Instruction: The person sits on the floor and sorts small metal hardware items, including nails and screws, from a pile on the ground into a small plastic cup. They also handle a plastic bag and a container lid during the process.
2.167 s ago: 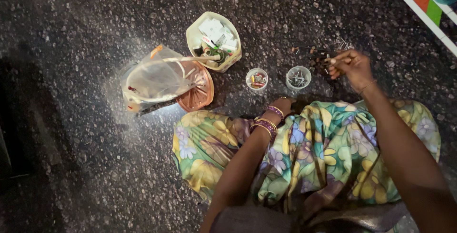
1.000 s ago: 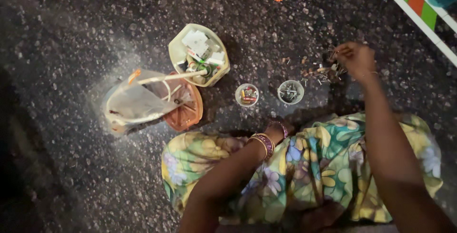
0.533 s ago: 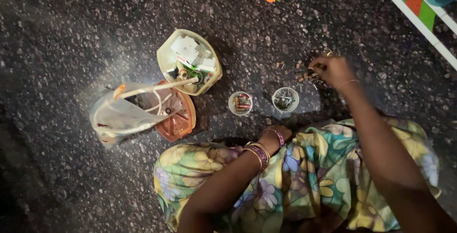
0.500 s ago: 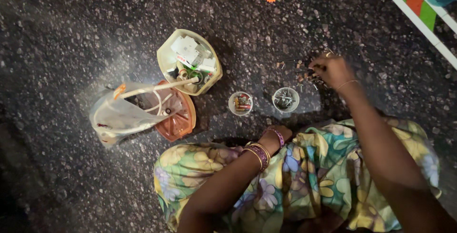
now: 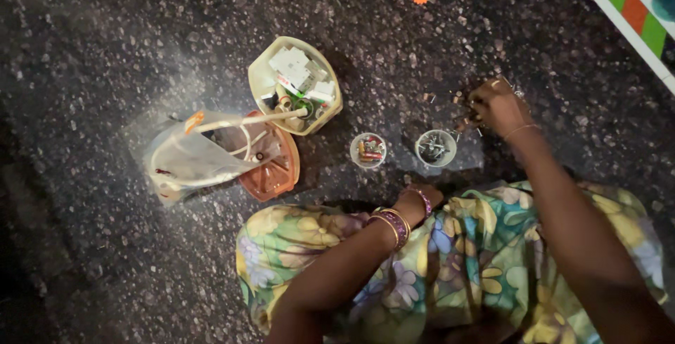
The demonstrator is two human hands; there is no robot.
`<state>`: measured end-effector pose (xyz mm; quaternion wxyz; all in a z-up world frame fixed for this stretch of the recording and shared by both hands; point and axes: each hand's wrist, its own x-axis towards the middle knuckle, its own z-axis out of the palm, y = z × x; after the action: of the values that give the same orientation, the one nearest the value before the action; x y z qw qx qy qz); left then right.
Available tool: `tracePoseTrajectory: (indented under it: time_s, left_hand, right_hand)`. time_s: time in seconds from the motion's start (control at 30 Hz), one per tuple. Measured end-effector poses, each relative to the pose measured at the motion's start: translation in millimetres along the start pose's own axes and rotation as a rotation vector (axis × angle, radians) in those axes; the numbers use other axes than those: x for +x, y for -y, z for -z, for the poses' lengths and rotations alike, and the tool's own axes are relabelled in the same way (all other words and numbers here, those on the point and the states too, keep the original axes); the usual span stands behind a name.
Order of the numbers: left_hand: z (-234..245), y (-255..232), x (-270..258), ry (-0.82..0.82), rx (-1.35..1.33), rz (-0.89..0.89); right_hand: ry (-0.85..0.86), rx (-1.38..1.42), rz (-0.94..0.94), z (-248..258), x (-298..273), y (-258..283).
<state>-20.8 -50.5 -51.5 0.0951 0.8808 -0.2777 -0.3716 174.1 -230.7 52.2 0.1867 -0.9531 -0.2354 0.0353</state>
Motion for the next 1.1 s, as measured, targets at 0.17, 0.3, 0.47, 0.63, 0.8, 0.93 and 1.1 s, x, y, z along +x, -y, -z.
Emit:
tracePoseTrajectory:
  time_s: [0.17, 0.3, 0.47, 0.63, 0.8, 0.93, 1.1]
  left_hand:
    - [-7.0, 2.0, 0.4, -0.06, -0.095, 0.008]
    - [-20.1, 6.4, 13.7, -0.12, -0.155, 0.016]
    - [-14.7, 5.3, 18.1, 0.014, -0.225, 0.053]
    - [-6.2, 3.3, 16.2, 0.032, -0.124, 0.011]
    - [13.8, -6.8, -2.2, 0.086, -0.031, 0.033]
    - [-1.1, -5.4, 6.5, -0.004, -0.033, 0.007]
    - [-10.5, -1.4, 15.9, 0.032, -0.039, -0.027]
  right_hand:
    - [-0.072, 0.446, -0.165, 36.2, -1.5, 67.8]
    - [0.055, 0.576, 0.168, 22.6, -5.9, 143.1]
    - [0.135, 0.516, 0.302, 2.9, -3.5, 190.8]
    - [-0.02, 0.463, 0.119, 22.6, 21.3, 137.9]
    - [-0.017, 0.381, -0.13, 26.5, 24.4, 45.2]
    - [0.115, 0.279, -0.092, -10.2, 19.5, 6.1]
    - [-0.015, 0.17, 0.061, -36.3, 20.1, 18.3]
